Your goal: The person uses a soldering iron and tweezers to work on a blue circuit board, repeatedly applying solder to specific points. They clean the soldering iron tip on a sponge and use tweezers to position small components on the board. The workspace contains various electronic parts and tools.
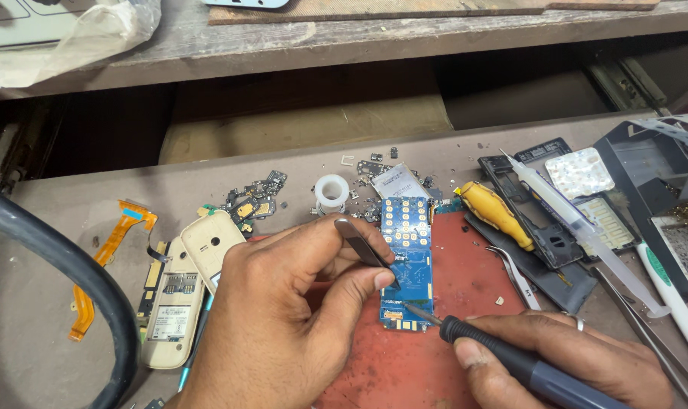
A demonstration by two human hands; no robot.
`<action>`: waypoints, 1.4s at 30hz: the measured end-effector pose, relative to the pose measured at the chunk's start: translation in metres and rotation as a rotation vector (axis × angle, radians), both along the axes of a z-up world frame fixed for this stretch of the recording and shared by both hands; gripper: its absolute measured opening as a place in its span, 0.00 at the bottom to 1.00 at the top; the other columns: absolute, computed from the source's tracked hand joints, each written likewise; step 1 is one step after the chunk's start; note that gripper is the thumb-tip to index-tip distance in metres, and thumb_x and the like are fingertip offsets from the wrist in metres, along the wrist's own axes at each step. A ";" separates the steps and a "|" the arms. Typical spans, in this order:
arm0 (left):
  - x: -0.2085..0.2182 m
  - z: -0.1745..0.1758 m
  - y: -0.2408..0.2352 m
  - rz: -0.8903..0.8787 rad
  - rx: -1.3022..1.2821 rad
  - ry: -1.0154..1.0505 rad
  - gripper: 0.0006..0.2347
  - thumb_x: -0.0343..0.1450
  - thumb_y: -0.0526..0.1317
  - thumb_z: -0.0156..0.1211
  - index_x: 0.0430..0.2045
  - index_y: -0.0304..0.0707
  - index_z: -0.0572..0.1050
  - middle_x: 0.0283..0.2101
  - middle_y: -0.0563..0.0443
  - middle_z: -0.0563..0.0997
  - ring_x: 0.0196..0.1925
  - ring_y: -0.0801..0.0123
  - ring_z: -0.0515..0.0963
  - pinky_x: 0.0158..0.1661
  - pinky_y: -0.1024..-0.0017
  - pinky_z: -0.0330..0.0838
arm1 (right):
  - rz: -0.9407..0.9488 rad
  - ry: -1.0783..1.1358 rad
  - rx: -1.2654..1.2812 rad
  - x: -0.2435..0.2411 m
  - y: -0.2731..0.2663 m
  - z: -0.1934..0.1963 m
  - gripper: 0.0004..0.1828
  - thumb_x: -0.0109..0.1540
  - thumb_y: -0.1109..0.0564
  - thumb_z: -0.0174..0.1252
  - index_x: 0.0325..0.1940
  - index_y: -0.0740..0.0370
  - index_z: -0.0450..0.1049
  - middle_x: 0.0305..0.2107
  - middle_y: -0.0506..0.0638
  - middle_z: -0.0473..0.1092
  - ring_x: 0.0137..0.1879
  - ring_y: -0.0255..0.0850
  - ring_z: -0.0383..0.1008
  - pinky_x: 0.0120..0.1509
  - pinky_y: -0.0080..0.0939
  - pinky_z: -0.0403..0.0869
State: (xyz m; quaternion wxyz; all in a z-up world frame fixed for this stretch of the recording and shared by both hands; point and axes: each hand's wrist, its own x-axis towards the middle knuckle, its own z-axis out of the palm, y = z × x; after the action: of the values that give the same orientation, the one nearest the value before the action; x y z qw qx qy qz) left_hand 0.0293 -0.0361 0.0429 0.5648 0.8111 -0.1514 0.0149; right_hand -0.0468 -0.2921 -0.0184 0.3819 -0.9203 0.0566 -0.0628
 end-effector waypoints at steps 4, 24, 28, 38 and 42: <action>0.001 -0.003 0.000 -0.017 -0.054 -0.015 0.02 0.68 0.33 0.66 0.30 0.35 0.80 0.27 0.55 0.88 0.30 0.81 0.90 0.33 0.79 0.81 | -0.004 0.001 -0.009 0.001 0.001 0.000 0.16 0.52 0.49 0.76 0.43 0.52 0.87 0.29 0.47 0.80 0.37 0.36 0.81 0.44 0.34 0.82; 0.001 -0.009 0.005 -0.002 -0.064 0.073 0.04 0.69 0.34 0.65 0.35 0.40 0.82 0.25 0.59 0.86 0.25 0.88 0.82 0.24 0.83 0.75 | 0.041 -0.001 -0.043 0.002 -0.005 -0.001 0.16 0.54 0.48 0.75 0.44 0.52 0.86 0.30 0.47 0.81 0.37 0.36 0.82 0.46 0.36 0.80; 0.001 -0.010 0.005 0.011 -0.051 0.094 0.04 0.69 0.34 0.66 0.35 0.40 0.82 0.25 0.60 0.87 0.24 0.89 0.82 0.22 0.83 0.74 | -0.002 0.047 -0.072 0.001 -0.005 -0.002 0.17 0.53 0.47 0.76 0.44 0.51 0.87 0.30 0.48 0.79 0.36 0.37 0.82 0.45 0.37 0.80; 0.001 -0.010 0.006 0.010 -0.043 0.085 0.03 0.69 0.34 0.66 0.33 0.39 0.82 0.24 0.60 0.86 0.23 0.89 0.81 0.21 0.84 0.72 | 0.029 0.031 -0.050 0.000 -0.006 -0.004 0.16 0.54 0.47 0.75 0.44 0.51 0.87 0.31 0.47 0.79 0.38 0.37 0.82 0.47 0.37 0.80; 0.001 -0.011 0.006 0.029 -0.012 0.098 0.03 0.69 0.35 0.67 0.33 0.39 0.83 0.23 0.58 0.86 0.22 0.87 0.81 0.20 0.82 0.72 | 0.018 0.038 -0.047 0.001 -0.005 -0.003 0.17 0.54 0.47 0.76 0.44 0.51 0.87 0.31 0.48 0.79 0.38 0.37 0.82 0.46 0.37 0.80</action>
State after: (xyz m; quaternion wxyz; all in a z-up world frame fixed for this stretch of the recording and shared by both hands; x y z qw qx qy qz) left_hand 0.0302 -0.0303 0.0320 0.5760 0.8097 -0.1116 -0.0158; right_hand -0.0462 -0.2973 -0.0218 0.3598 -0.9305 0.0541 -0.0431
